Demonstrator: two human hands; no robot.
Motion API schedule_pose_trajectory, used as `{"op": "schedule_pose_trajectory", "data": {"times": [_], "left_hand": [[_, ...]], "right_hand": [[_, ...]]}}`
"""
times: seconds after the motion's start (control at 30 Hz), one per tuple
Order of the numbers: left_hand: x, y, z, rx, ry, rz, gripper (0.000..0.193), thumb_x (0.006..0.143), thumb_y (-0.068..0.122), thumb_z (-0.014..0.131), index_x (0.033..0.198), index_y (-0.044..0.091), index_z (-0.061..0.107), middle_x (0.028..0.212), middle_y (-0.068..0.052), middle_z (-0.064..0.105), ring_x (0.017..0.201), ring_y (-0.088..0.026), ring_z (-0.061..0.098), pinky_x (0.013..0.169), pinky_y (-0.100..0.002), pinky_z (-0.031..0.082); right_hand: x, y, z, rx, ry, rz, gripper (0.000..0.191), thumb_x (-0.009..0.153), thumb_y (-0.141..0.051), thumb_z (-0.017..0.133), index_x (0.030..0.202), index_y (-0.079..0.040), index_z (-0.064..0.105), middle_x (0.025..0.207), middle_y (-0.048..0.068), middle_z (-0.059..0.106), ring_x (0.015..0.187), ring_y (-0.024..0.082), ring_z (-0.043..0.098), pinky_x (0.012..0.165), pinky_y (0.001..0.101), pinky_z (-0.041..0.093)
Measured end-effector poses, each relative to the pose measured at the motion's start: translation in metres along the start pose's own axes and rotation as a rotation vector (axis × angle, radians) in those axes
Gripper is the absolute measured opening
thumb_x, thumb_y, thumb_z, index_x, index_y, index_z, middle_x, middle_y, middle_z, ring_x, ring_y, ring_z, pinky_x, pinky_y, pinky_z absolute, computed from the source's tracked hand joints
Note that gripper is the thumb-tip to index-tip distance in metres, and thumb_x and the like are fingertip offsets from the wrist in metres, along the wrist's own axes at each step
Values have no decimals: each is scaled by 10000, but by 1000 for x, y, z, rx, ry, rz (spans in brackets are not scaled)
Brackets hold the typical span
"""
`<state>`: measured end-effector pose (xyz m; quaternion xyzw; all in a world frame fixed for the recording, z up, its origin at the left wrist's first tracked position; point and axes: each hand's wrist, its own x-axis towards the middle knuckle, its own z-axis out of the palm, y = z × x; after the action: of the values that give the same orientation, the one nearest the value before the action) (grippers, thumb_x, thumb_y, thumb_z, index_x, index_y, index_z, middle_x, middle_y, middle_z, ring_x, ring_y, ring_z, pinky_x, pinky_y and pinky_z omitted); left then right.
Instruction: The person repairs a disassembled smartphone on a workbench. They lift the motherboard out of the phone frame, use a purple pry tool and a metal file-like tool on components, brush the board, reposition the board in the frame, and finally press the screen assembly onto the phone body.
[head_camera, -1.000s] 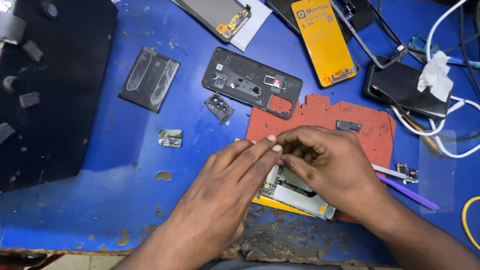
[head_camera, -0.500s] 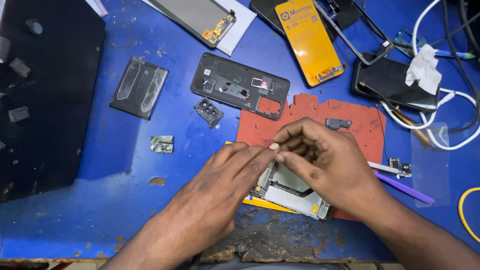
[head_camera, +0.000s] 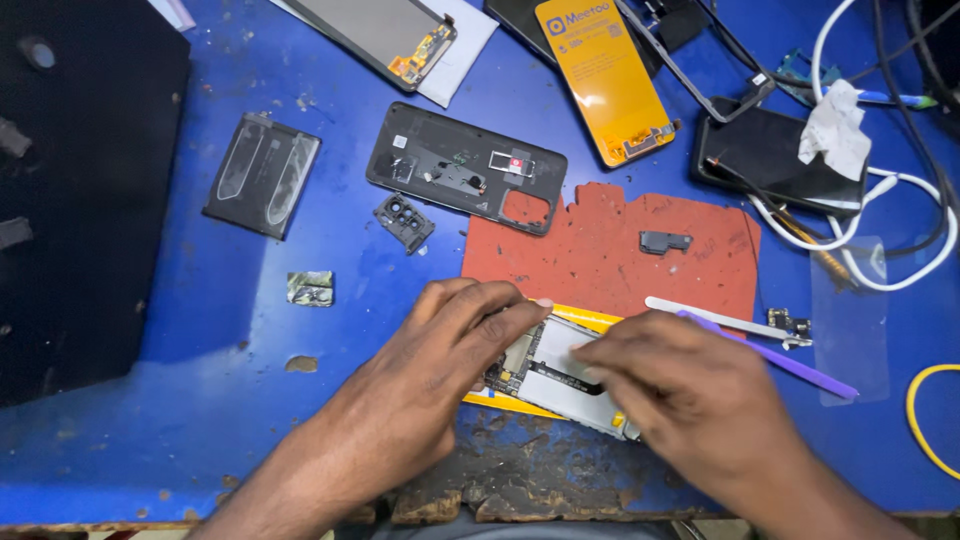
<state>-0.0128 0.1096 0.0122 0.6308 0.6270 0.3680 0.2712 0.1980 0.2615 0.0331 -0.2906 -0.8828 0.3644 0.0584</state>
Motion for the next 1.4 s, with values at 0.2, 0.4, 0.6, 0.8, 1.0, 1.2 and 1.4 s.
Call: {"op": "schedule_pose_trajectory", "data": {"times": [0.2,0.4,0.6,0.8,1.0,1.2,1.4], "left_hand": [[-1,0,1,10,-2,-9,945,505,-224,556,1405,60,509,1416,-148,499,1309,-388,462,1065,-445,453],[2,-1,4,15,-6,-20,929,507,-228,563,1390,60,519,1416,-143,502,1290,-387,465,1048,-447,448],[2,-1,5,1,-6,-31,912,512,-229,559,1379,54,535,1407,-139,511,1285,-372,476,1061,-442,440],[1,-1,6,12,14,2,858,552,-221,566,1368,42,536,1403,-146,513,1288,-381,475,1053,-441,448],[2,-2,4,31,22,18,876,520,-226,545,1355,39,540,1393,-149,519,1295,-391,473,1065,-451,445],[3,-1,4,24,9,3,877,519,-230,554,1355,35,537,1396,-148,520,1301,-390,472,1066,-449,447],[3,-1,3,16,12,6,874,517,-217,576,1353,33,539,1395,-152,518,1304,-387,473,1062,-447,450]], "right_hand": [[-5,23,-18,261,-43,182,202,866,-63,745,1060,-47,801,978,55,785,809,85,782,691,249,639],[-32,41,-86,-137,342,208,174,968,-65,707,1133,-41,754,966,87,769,840,130,723,783,265,587],[-54,60,-75,-520,274,186,243,854,-111,790,1096,-103,763,990,57,760,801,195,727,688,309,564],[-27,65,-63,-600,192,-34,349,811,-108,779,1159,-126,759,942,47,735,832,248,674,722,350,534],[-21,74,-71,-112,349,74,280,903,-12,672,1178,-32,718,1060,66,680,878,134,636,758,281,525],[-7,65,-41,614,239,124,110,930,53,684,1025,-3,678,1023,121,723,861,141,707,723,266,590],[40,46,-10,794,-149,319,185,833,18,741,984,-25,644,981,141,799,874,176,789,661,279,640]]}}
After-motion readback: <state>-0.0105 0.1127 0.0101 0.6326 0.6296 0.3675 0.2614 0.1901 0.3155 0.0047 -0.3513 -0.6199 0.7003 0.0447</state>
